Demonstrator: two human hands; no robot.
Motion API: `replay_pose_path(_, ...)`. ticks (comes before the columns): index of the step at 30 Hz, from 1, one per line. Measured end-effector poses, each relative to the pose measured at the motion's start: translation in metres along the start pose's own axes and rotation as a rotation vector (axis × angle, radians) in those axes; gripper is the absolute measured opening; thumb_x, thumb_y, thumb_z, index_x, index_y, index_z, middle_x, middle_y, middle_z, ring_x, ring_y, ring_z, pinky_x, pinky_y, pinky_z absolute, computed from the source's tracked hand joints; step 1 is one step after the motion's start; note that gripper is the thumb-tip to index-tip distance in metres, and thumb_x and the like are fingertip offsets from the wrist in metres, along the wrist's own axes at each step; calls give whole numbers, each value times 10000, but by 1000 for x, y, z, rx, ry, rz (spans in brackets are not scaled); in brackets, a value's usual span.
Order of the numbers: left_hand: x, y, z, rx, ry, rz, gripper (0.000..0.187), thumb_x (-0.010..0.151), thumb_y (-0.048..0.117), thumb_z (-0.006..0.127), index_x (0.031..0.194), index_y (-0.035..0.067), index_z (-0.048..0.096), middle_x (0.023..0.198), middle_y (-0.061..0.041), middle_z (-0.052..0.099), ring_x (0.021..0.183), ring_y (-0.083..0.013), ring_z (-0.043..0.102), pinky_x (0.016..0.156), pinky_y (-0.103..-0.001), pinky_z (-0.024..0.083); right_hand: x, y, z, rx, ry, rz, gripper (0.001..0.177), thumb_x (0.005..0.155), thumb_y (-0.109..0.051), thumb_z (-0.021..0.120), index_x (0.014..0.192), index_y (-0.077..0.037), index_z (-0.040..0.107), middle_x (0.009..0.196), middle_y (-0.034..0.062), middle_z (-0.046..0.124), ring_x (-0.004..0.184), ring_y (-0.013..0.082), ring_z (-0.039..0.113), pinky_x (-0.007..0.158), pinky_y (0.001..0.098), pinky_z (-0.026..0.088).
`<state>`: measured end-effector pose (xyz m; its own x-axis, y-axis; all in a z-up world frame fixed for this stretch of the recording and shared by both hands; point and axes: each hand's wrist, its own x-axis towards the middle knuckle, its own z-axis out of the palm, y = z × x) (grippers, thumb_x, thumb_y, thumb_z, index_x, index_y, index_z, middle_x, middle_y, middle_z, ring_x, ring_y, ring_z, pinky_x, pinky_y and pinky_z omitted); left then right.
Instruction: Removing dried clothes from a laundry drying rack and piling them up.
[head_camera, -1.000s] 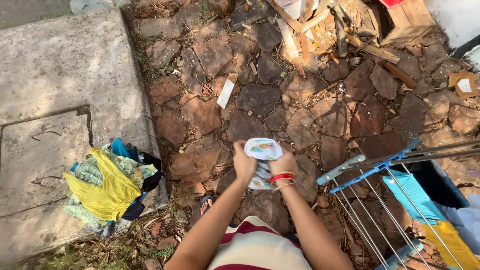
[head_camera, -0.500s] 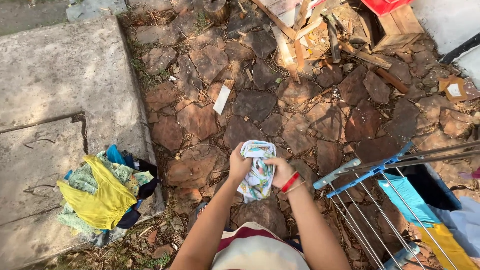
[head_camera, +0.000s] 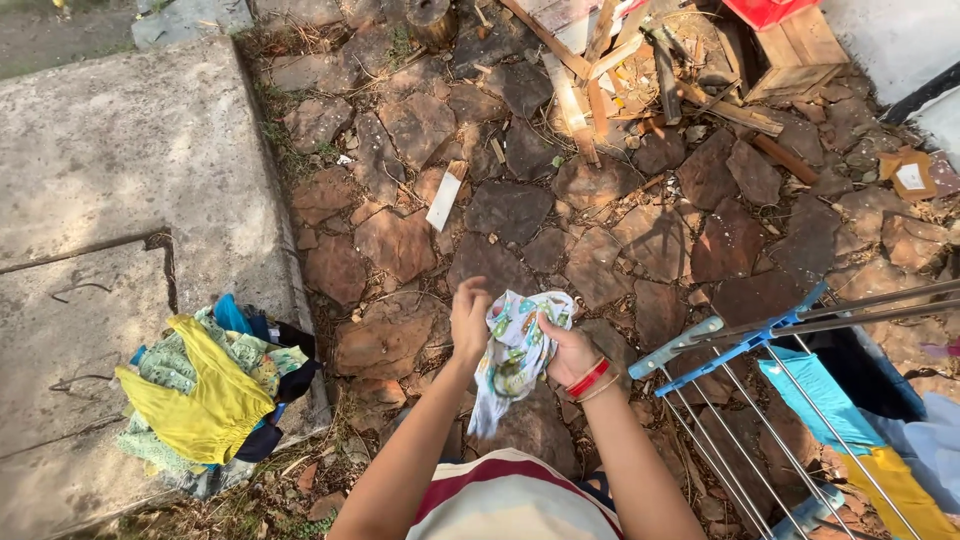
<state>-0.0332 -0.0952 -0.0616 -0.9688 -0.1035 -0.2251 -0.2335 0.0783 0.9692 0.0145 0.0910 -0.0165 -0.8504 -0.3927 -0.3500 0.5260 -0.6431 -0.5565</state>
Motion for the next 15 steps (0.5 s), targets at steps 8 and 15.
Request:
replay_pose_path(8,-20,72,-11,298,-139,314,260,909,200,730,1140,83,749,993,-140,775,809,-217,763,791,-351,589,22,-21,-25,-539,105,-141,523,756,-153,871,1222,-89,642,1191,40,726,1103,180,686,968,384,540)
replay_pose_path(15,33,103,-58,-19,152,414,107,969,134,713,996,61,787,853,-79,761,638,-105,667,542,-265,522,1,-67,-60,-1850,653,270,385,730,-196,918,1047,-39,765,975,141,767,851,243,765,844,397,619)
